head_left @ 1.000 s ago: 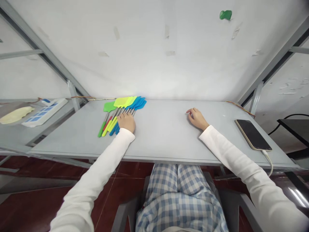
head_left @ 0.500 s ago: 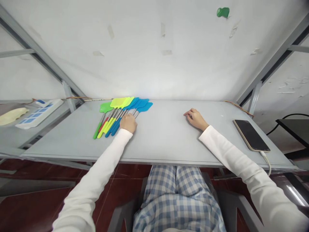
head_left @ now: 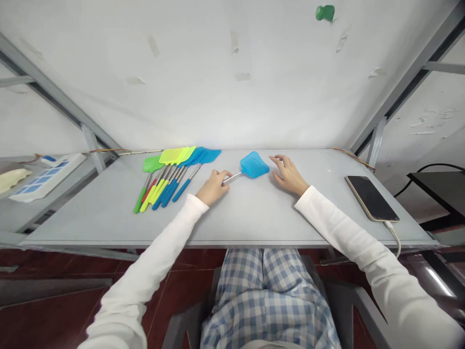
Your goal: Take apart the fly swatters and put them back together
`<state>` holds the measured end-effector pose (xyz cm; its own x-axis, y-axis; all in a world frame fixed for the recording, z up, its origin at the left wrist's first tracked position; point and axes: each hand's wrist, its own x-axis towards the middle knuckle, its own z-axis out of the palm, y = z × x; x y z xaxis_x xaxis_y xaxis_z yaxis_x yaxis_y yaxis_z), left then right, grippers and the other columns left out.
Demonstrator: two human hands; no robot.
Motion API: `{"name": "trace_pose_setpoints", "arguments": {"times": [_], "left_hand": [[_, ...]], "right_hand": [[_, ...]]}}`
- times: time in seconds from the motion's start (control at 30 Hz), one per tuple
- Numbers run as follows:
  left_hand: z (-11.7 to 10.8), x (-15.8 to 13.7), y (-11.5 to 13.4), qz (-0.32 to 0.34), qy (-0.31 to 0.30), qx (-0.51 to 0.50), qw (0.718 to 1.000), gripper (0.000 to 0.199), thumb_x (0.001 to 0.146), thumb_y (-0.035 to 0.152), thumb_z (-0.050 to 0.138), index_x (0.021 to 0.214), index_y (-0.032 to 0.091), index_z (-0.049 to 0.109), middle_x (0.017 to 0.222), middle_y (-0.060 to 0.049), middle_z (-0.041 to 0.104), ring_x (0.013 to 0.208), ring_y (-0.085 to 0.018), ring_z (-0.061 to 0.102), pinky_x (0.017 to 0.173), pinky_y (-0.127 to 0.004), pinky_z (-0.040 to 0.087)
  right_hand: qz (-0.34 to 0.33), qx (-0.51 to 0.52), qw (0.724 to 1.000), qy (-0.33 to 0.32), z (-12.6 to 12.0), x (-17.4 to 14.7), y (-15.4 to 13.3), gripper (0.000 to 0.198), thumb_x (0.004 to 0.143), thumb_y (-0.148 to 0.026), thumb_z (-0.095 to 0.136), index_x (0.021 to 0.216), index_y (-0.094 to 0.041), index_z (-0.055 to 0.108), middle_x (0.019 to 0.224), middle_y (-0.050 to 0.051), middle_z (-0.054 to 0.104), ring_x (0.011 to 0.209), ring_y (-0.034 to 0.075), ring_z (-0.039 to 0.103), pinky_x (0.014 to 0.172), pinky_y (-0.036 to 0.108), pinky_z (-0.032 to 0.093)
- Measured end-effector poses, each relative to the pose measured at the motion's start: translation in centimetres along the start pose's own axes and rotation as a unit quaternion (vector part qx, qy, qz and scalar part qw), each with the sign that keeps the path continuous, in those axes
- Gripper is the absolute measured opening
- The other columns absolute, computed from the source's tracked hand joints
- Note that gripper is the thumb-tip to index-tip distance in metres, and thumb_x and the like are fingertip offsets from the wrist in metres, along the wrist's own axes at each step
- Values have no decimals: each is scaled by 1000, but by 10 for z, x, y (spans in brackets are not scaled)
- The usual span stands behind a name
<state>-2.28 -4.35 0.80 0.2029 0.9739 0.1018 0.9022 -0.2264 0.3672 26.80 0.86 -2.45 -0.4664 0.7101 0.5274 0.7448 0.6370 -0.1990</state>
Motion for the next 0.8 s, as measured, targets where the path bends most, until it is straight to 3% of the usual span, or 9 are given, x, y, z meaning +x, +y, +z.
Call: {"name": "trace_pose_setpoints", "arguments": {"times": [0.07, 0.17, 0.33, 0.4, 0.5, 0.6, 0.8], "left_hand": [[8, 6, 20, 46, 23, -22, 998, 40, 78, 13, 49, 116, 23, 59, 98, -5, 48, 85, -17, 57, 91, -33, 47], [23, 19, 42, 68, 76, -19, 995, 39, 79, 9, 45, 113, 23, 60, 105, -7, 47, 89, -18, 58, 88, -32, 48], [46, 43, 55, 78, 145, -23, 986, 30, 79, 8, 44, 102, 19, 60, 104, -9, 48, 96, -22, 56, 89, -35, 47], [52, 51, 58, 105, 142, -42, 983, 30, 79, 7, 43, 102, 18, 58, 107, -10, 48, 97, -21, 56, 92, -35, 46], [57, 59, 65, 162, 119, -48, 979, 32, 81, 7, 42, 109, 16, 55, 113, -10, 48, 96, -18, 57, 93, -33, 45], [61, 61, 74, 200, 89, -3, 976, 28, 91, 18, 40, 116, 15, 53, 116, -11, 52, 99, -20, 59, 91, -36, 45], [67, 58, 77, 212, 30, 91, 973, 40, 100, 37, 24, 124, 15, 48, 116, -11, 62, 103, -21, 62, 81, -30, 46]], "right_hand": [[-25, -24, 999, 0, -5, 1, -7, 50, 94, -32, 38, 143, -21, 38, 141, 16, 41, 129, 30, 41, 105, 48, 35], [-57, -68, 996, -13, -10, 2, -12, 44, 95, -31, 39, 139, -24, 44, 145, 12, 41, 139, 29, 31, 111, 49, 29], [-62, -106, 992, -15, -10, 5, -11, 28, 93, -26, 44, 117, -22, 59, 143, 11, 46, 141, 29, 30, 113, 54, 25], [-67, -104, 992, -14, -9, 6, -11, 24, 93, -25, 44, 108, -20, 62, 138, 12, 50, 140, 29, 32, 113, 54, 25], [-53, -95, 994, -23, -8, 6, -12, 27, 93, -19, 40, 99, -18, 66, 114, 14, 63, 134, 29, 41, 113, 53, 26], [-37, -102, 994, -29, -6, 5, -14, 29, 92, -18, 41, 98, -17, 68, 98, 14, 67, 127, 30, 48, 112, 55, 27], [-47, -147, 988, -14, -2, 2, -13, 28, 92, -20, 43, 101, -18, 70, 106, 11, 69, 129, 29, 46, 111, 53, 30]]}}
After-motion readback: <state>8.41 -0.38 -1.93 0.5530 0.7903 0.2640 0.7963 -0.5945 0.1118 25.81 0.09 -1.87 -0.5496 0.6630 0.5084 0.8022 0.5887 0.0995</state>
